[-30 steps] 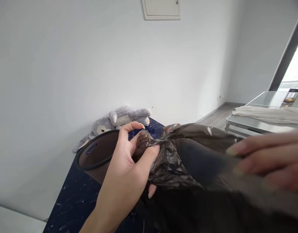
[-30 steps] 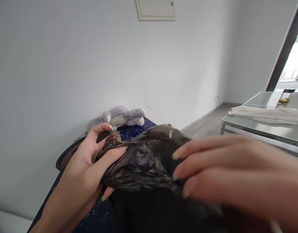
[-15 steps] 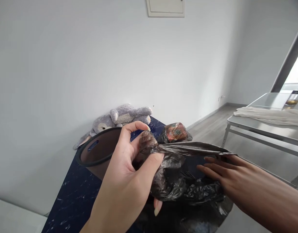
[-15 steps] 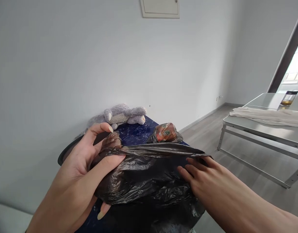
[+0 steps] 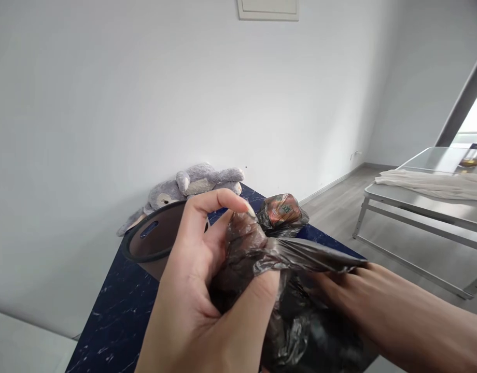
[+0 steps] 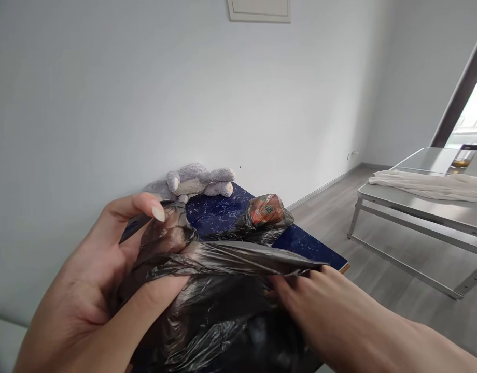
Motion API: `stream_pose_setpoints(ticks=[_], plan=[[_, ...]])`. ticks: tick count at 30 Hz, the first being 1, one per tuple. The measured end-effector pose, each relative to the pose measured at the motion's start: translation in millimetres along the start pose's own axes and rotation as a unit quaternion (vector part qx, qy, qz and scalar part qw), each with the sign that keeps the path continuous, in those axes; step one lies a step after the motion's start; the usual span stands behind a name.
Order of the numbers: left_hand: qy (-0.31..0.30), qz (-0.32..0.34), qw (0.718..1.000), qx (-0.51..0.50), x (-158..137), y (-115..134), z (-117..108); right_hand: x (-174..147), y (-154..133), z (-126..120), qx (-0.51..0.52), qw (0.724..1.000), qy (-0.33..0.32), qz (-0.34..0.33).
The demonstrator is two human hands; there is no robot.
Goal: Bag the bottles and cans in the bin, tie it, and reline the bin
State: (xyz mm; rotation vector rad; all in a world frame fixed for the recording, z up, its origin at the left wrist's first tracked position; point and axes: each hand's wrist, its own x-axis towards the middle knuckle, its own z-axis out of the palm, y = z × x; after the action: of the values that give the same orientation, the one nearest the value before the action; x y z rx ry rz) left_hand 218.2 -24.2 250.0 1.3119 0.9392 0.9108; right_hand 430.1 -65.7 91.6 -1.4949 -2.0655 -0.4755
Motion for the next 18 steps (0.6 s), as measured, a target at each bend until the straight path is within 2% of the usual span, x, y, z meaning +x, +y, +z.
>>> stream_pose_setpoints(ticks=[3, 8, 11, 15, 16, 18], plan=[[0.011, 0.011, 1.0, 0.0, 0.3, -1.0, -3.5, -1.3, 8.4, 17.0, -0.055, 0.997, -0.047, 0.019], [0.039, 0.067, 0.997, 0.013, -3.7, 3.9, -2.2, -3.8, 15.1, 24.2, -0.019, 0.995, -0.093, 0.004], [0.062, 0.138, 0.988, 0.018, -9.1, 7.9, 1.5, -1.9, 17.3, 21.8, 0.034, 0.994, -0.104, 0.007], [0.069, 0.19, 0.979, 0.03, -15.5, 5.4, 5.2, 17.1, 14.6, 8.8, 0.105, 0.978, -0.178, -0.011], [0.074, 0.194, 0.977, 0.04, -17.0, 4.1, 6.0, 21.9, 13.9, 6.9, 0.116, 0.977, -0.18, -0.014], [0.084, 0.203, 0.974, 0.058, -19.7, 2.4, 7.8, 28.8, 14.1, 7.4, 0.13, 0.981, -0.144, 0.003]])
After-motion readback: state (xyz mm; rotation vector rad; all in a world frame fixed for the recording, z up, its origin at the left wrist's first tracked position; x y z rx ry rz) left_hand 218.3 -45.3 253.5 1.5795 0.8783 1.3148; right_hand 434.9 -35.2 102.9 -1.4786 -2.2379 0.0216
